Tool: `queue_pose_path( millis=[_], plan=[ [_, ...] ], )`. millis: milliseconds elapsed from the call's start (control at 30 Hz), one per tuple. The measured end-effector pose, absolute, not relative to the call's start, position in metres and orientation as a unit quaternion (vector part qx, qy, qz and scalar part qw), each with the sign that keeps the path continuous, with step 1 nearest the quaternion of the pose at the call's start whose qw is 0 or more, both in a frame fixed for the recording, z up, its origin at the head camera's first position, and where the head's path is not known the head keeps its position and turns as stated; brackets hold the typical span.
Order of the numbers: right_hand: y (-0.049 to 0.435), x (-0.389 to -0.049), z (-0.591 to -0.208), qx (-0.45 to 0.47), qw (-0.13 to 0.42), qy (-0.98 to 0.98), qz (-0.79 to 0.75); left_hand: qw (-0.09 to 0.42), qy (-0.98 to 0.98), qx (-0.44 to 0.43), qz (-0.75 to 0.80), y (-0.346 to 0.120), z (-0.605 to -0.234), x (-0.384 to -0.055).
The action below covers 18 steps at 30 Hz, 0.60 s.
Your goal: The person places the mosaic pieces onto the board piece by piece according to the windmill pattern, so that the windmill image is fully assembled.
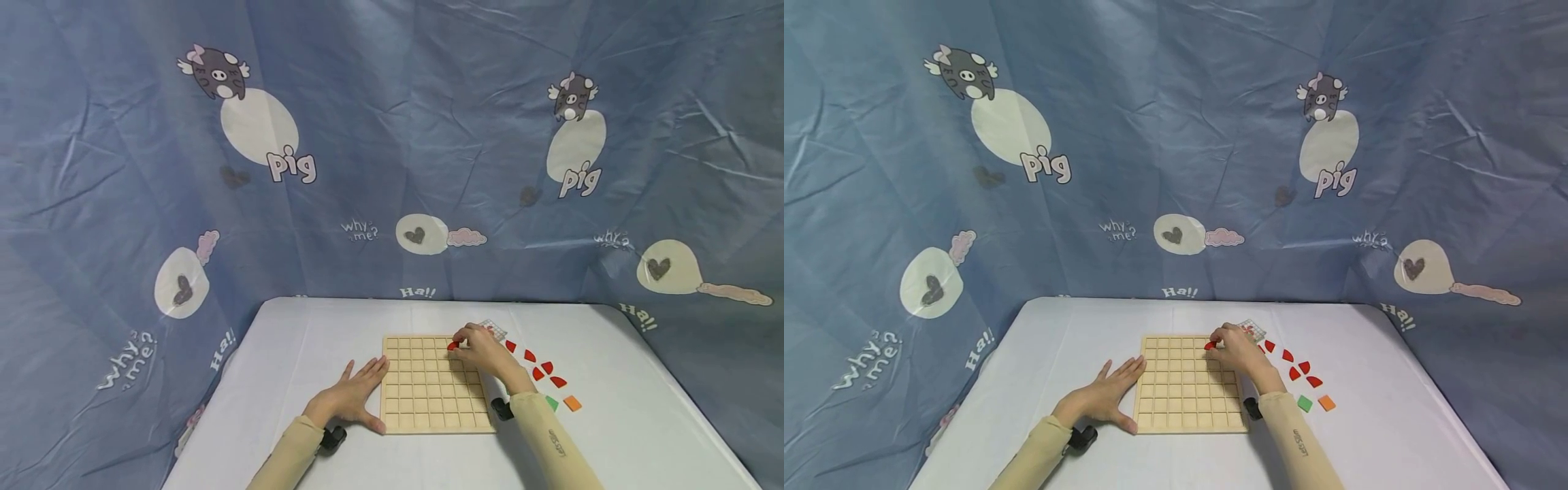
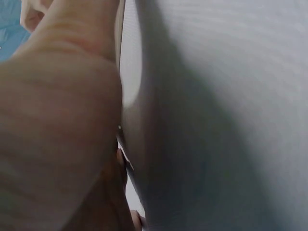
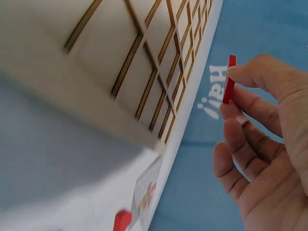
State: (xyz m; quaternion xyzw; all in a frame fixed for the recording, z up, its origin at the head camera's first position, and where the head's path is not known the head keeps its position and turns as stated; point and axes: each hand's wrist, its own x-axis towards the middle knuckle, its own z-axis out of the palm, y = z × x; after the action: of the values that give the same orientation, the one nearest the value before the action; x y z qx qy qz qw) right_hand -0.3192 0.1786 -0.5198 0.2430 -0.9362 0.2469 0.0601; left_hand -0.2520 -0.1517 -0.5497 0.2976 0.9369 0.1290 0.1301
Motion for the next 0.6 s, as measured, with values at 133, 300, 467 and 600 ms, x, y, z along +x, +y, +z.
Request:
queue_pose_path(
  millis=[133,300,467,600],
  plan=[
    [0.167,-0.323,-0.523,0.255,0.057,-0.935,0.239,0.129,0.938,0.296,0.126,-0.151,-0.551,-0.253],
    [0.154,-0.326,-0.526,0.276,0.056,-0.929,0.242,0.129,0.938,0.295,0.128,-0.151,-0.551,-0.254],
    [0.143,-0.328,-0.530,0.292,0.062,-0.930,0.215,0.129,0.939,0.293,0.128,-0.151,-0.551,-0.254],
    [0.138,-0.328,-0.533,0.280,0.049,-0.934,0.216,0.130,0.939,0.292,0.128,-0.151,-0.552,-0.254]
  ],
)
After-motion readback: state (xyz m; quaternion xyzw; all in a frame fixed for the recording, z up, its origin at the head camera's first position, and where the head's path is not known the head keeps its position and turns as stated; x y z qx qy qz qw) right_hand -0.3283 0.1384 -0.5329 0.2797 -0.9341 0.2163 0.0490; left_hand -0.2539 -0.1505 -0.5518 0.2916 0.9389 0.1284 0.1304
